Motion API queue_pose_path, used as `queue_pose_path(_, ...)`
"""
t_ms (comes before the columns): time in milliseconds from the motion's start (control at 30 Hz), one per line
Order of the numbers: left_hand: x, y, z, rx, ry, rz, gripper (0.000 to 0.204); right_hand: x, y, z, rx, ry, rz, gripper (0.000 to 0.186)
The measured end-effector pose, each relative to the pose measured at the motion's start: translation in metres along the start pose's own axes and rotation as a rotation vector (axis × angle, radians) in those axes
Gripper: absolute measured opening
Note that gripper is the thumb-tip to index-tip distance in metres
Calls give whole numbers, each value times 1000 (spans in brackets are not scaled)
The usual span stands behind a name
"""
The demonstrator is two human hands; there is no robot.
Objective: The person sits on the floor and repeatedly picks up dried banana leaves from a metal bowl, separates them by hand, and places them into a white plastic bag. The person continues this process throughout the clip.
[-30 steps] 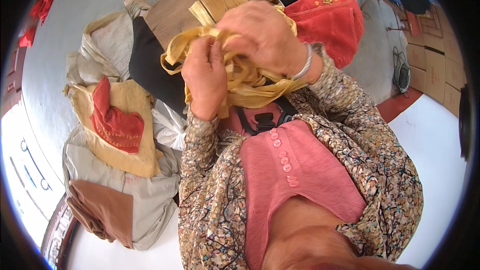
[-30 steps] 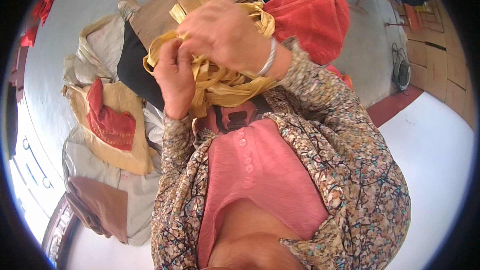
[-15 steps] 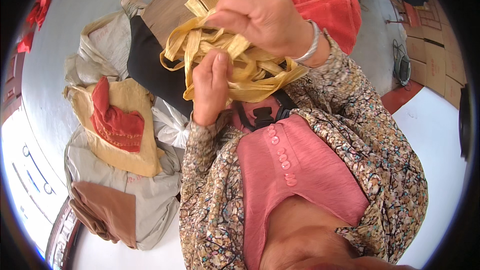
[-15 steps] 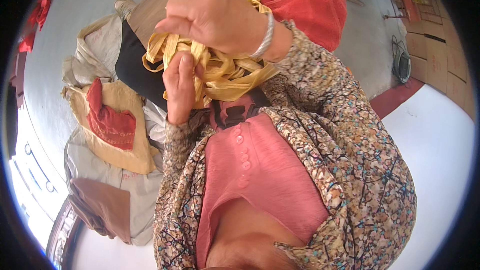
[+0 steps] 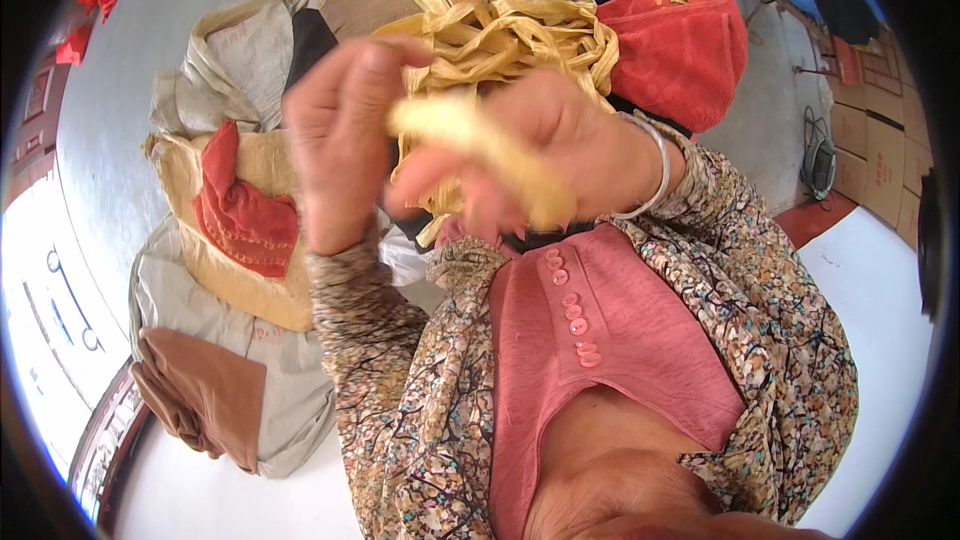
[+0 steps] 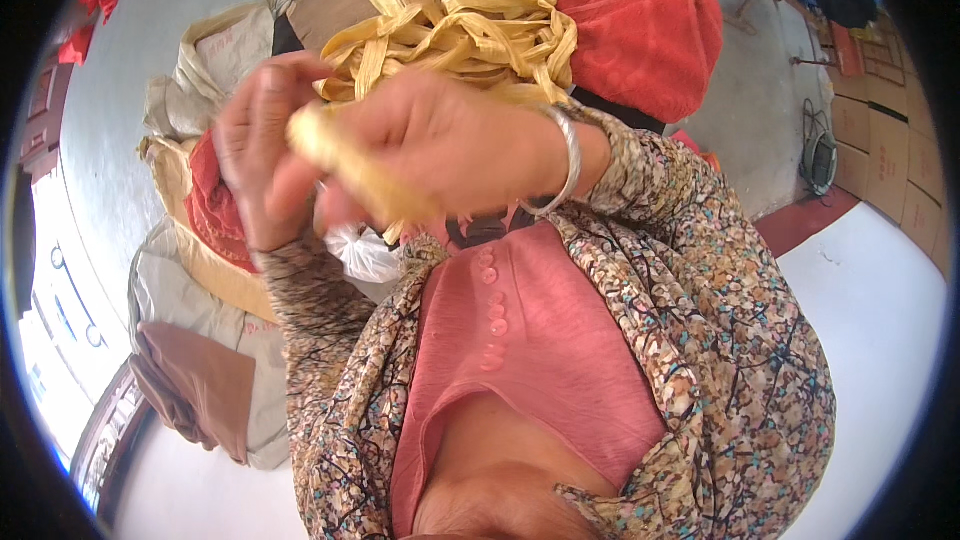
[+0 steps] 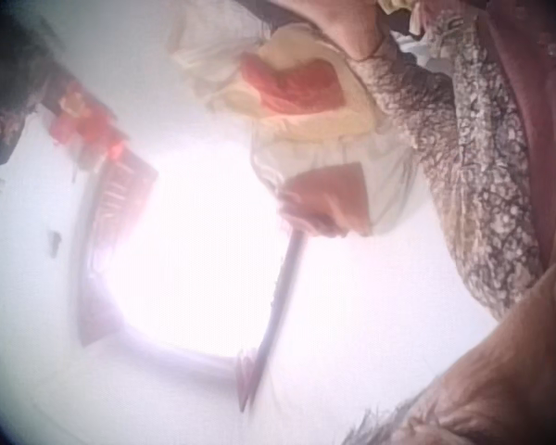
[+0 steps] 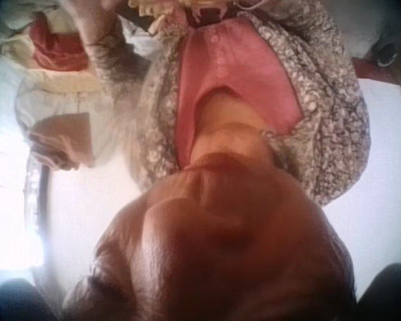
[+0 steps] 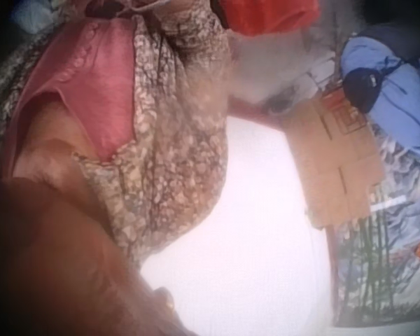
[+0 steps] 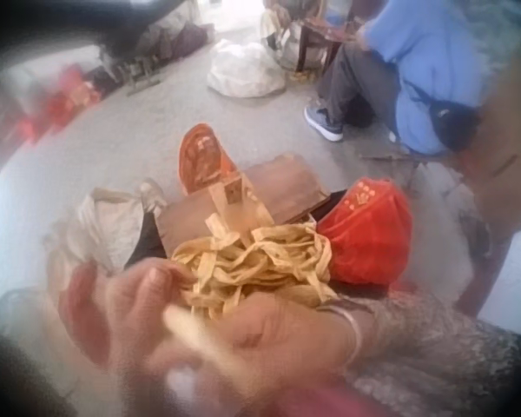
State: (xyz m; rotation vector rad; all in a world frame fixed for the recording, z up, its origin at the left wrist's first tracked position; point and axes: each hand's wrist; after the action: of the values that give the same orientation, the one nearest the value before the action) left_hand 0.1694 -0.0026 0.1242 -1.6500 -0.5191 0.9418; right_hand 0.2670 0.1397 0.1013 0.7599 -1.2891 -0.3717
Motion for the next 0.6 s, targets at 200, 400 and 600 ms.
queue_pose_path(200,79,44,10,-31,253,-519,36,-82,-17,6,-425,-536,-569,23)
queue_pose_path(400,92,73,27,-125,281,-507,31,-95,-20,-9,-469,-731,-1419,22)
queue_pose_path(600,74,92,19,207,180,407,14,-104,-20,-14,-402,-574,-1636,19)
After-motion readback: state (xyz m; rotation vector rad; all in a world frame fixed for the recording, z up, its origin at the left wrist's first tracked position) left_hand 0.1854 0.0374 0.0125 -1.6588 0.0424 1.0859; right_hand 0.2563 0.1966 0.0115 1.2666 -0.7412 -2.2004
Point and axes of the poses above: each hand's wrist, its own z-axis towards the middle knuckle, its own x-axis out of the palm, y = z × x, and after that the axes turned 10 degrees about z, right-handed
